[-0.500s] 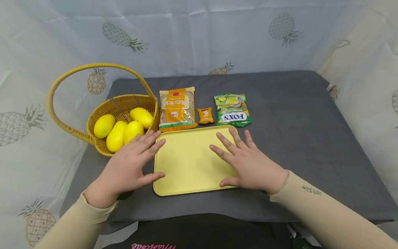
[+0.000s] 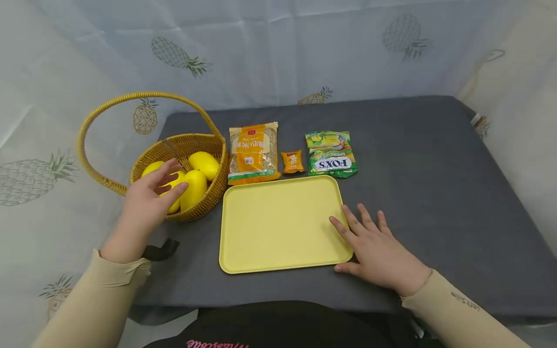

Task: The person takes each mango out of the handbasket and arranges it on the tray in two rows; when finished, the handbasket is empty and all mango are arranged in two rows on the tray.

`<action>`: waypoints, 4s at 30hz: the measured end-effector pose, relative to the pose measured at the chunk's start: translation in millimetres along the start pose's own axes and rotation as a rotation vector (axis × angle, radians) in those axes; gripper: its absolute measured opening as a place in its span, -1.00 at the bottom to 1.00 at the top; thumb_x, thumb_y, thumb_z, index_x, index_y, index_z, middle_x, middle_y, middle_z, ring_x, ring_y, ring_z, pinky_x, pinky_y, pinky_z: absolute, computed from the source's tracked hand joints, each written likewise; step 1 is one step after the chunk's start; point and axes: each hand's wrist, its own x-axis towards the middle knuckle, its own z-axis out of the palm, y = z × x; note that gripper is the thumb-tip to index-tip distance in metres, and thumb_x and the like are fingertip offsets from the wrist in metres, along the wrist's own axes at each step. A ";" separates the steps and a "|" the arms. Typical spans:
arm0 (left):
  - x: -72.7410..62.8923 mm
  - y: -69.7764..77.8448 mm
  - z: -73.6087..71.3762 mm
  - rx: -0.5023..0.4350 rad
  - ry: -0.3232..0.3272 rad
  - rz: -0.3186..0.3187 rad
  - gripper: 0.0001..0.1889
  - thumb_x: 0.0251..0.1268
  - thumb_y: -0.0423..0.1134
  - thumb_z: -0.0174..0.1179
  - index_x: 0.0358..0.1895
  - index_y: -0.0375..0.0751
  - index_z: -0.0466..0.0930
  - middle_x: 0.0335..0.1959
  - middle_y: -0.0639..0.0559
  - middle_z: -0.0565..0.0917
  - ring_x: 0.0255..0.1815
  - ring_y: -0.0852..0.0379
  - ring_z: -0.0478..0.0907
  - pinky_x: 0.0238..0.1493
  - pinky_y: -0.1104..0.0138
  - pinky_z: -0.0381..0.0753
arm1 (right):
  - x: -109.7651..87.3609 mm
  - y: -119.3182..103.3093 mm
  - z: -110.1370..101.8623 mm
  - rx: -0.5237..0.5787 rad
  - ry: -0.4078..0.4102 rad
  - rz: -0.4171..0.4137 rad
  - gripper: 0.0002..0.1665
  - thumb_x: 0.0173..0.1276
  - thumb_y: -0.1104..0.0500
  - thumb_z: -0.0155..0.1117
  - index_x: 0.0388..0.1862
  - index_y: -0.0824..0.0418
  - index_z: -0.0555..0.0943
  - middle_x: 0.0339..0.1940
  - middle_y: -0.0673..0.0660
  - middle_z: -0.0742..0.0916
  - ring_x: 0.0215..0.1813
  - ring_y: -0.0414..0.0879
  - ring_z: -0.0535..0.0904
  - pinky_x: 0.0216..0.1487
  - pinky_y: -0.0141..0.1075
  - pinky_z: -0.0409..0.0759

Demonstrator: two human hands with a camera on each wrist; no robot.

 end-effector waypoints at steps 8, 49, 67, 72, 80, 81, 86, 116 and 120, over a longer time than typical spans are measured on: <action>27.5 -19.7 -3.0 -0.208 -0.149 -0.262 -0.17 0.68 -0.06 0.30 0.83 0.12 0.08 0.78 -0.02 0.30 0.75 -0.18 0.30 0.68 -0.11 0.37 | -0.5 4.7 12.0 0.020 -0.001 0.008 0.22 0.43 -0.40 0.47 0.88 -0.11 0.11 0.89 0.29 0.04 0.80 0.58 -0.10 0.63 0.63 -0.20; 30.5 -27.9 7.5 -0.330 0.025 -0.241 -0.23 0.45 -0.15 0.54 0.66 0.00 0.46 0.56 -0.08 0.53 0.47 -0.05 0.48 0.41 0.11 0.56 | 2.9 2.5 12.4 0.046 0.000 -0.002 0.22 0.45 -0.35 0.50 0.89 -0.10 0.09 0.89 0.29 0.08 0.82 0.53 -0.06 0.63 0.62 -0.14; -14.9 25.2 42.8 -0.598 0.234 -0.020 -0.32 0.30 -0.55 0.51 0.49 -0.34 0.55 0.37 0.01 0.58 0.30 0.01 0.54 0.16 0.42 0.64 | 1.1 2.5 11.5 0.072 0.002 -0.001 0.23 0.46 -0.32 0.50 0.89 -0.06 0.08 0.89 0.28 0.07 0.81 0.56 -0.08 0.64 0.62 -0.18; -21.1 25.0 62.8 -0.563 0.228 0.042 -0.31 0.26 -0.54 0.55 0.48 -0.36 0.58 0.40 -0.16 0.62 0.29 -0.05 0.57 0.14 0.48 0.66 | 0.7 2.3 11.2 0.070 0.006 -0.002 0.23 0.45 -0.32 0.50 0.89 -0.06 0.09 0.89 0.29 0.08 0.81 0.56 -0.07 0.64 0.63 -0.18; -22.8 21.0 90.8 -0.610 0.168 -0.005 -0.30 0.32 -0.52 0.53 0.52 -0.29 0.56 0.40 -0.19 0.62 0.25 -0.14 0.66 0.15 0.48 0.70 | 0.4 2.9 11.2 0.075 0.005 -0.002 0.23 0.46 -0.33 0.50 0.89 -0.05 0.08 0.89 0.29 0.07 0.81 0.56 -0.08 0.64 0.62 -0.18; -22.7 20.5 94.0 -0.613 0.163 -0.015 -0.31 0.32 -0.52 0.53 0.52 -0.29 0.56 0.40 -0.20 0.62 0.23 -0.16 0.66 0.14 0.47 0.70 | 0.5 3.1 11.3 0.076 0.003 -0.002 0.23 0.46 -0.33 0.50 0.89 -0.06 0.08 0.89 0.29 0.07 0.81 0.56 -0.08 0.64 0.62 -0.18; -21.5 19.3 108.4 -0.604 0.152 -0.041 -0.30 0.31 -0.48 0.56 0.52 -0.30 0.57 0.41 -0.21 0.64 0.26 -0.18 0.65 0.07 0.48 0.69 | 0.5 3.7 11.8 0.081 -0.002 -0.002 0.24 0.46 -0.33 0.49 0.90 -0.06 0.06 0.89 0.29 0.06 0.81 0.55 -0.09 0.65 0.61 -0.20; 2.8 22.6 143.7 -0.401 0.066 -0.267 -0.35 0.39 -0.14 0.59 0.51 -0.05 0.62 0.37 -0.05 0.69 0.24 -0.11 0.67 0.23 -0.06 0.74 | 2.6 4.3 12.6 0.085 -0.008 -0.003 0.24 0.46 -0.34 0.49 0.90 -0.06 0.06 0.89 0.29 0.04 0.81 0.55 -0.09 0.65 0.61 -0.19; 8.4 24.6 144.8 -0.364 0.054 -0.311 -0.35 0.41 -0.06 0.58 0.51 -0.04 0.63 0.29 -0.06 0.73 0.17 -0.08 0.70 0.17 -0.05 0.77 | 3.5 4.8 12.7 0.086 -0.013 -0.004 0.25 0.46 -0.34 0.48 0.90 -0.06 0.04 0.89 0.29 0.03 0.81 0.55 -0.10 0.64 0.62 -0.19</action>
